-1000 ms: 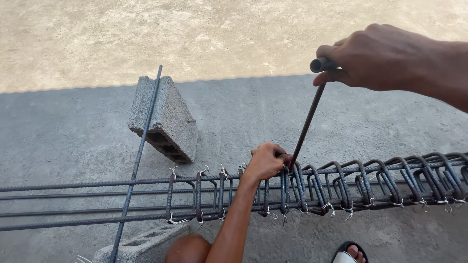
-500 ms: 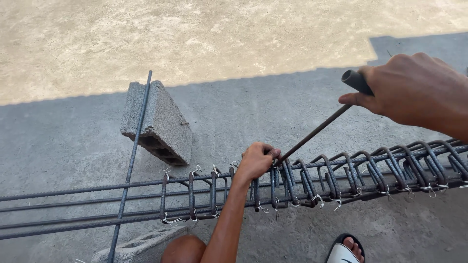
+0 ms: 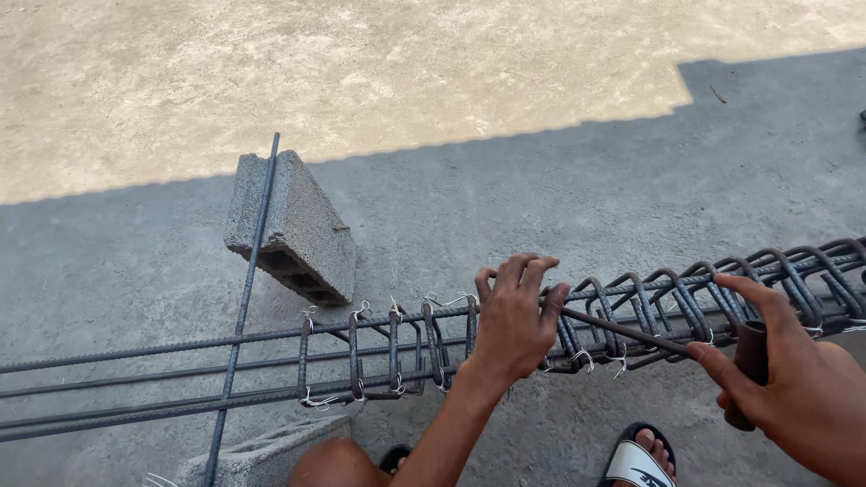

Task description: Tying rebar stirrups to longitudinal bars using wire ties and a manual twisting tool

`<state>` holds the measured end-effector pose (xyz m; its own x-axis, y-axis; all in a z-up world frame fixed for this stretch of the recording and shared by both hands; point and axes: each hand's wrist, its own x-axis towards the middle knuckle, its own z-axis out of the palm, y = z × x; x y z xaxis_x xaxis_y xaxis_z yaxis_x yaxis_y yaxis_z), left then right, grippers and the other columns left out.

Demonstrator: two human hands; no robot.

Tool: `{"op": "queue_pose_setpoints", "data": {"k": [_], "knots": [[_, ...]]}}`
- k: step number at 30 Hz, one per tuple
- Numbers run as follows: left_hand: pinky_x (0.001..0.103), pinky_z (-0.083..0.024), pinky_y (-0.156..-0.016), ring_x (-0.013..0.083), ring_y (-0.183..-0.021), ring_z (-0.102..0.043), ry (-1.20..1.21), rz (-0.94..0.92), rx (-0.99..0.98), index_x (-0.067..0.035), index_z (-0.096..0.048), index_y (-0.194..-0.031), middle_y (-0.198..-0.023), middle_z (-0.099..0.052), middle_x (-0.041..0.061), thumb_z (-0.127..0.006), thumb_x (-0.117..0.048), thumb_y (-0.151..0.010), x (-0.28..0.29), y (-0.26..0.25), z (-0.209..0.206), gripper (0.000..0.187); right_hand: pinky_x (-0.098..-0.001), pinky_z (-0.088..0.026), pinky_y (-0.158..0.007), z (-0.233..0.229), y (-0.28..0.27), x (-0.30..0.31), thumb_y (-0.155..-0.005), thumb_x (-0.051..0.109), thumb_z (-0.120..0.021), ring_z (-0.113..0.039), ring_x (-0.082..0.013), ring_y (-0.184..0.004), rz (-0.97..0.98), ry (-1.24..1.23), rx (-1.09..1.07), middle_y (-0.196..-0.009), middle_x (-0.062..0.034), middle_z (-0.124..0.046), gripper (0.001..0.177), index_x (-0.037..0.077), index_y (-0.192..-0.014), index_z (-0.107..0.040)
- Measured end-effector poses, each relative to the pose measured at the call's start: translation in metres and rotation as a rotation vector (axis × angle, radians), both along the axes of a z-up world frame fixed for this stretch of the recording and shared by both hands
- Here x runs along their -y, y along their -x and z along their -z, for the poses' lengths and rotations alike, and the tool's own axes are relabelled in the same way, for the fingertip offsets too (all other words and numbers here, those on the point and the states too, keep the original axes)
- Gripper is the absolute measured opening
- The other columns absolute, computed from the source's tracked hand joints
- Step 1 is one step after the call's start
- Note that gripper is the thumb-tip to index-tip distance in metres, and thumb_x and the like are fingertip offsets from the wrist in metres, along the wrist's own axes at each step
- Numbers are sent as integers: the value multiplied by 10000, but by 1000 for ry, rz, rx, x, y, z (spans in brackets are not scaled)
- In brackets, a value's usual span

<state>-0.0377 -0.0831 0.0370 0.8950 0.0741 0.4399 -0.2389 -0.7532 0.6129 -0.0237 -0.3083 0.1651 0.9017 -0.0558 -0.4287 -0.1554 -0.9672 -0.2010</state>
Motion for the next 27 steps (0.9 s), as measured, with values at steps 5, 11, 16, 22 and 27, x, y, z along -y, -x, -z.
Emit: {"op": "queue_pose_setpoints", "data": {"k": [5, 11, 16, 22, 27], "knots": [[483, -301, -1063, 305, -1098, -481, 187, 428, 46, -42, -548, -1215, -1117, -524, 133, -452, -355, -1003, 42, 31, 4, 390, -460, -522, -427, 4, 12, 1, -947, 158, -748, -787, -422, -497, 189, -227, -48, -622, -315, -856, 876, 250, -1639, -220], [390, -288, -937, 210, -855, -411, 245, 387, 48, -87, -536, -884, -860, -527, 35, -488, -325, -1051, 44, 21, 10, 295, -330, -728, -657, 21, 12, 24, -777, 348, -892, -889, -199, -835, -41, -13, -202, -883, -60, -901, 1109, 409, -1611, -165], [376, -292, -941, 202, -814, -440, 285, 413, -26, -90, -566, -843, -810, -574, 20, -544, -277, -1012, 39, 20, 3, 253, -502, -354, -1146, 89, 27, 86, -366, 1229, -391, -380, -302, -1528, -897, 438, 879, -1662, -144, -363, 1361, 587, -1558, -253], [352, -302, -911, 197, -797, -456, 349, 430, -37, -100, -579, -812, -801, -595, 25, -516, -218, -1013, 35, 24, -5, 242, -721, -42, -1253, 44, 12, 41, -770, 359, -535, -242, -453, -1534, -1425, -18, 964, -1665, -252, -291, 869, 91, -1570, -326], [372, -375, -997, 203, -824, -536, 407, 411, -79, -80, -619, -946, -842, -593, 34, -564, -293, -1004, 25, 33, -12, 228, -431, -480, -731, 67, -15, 47, -1027, 390, -519, -607, -287, -692, -1740, 354, 611, -874, -152, -632, 781, -169, -1542, -339]]}}
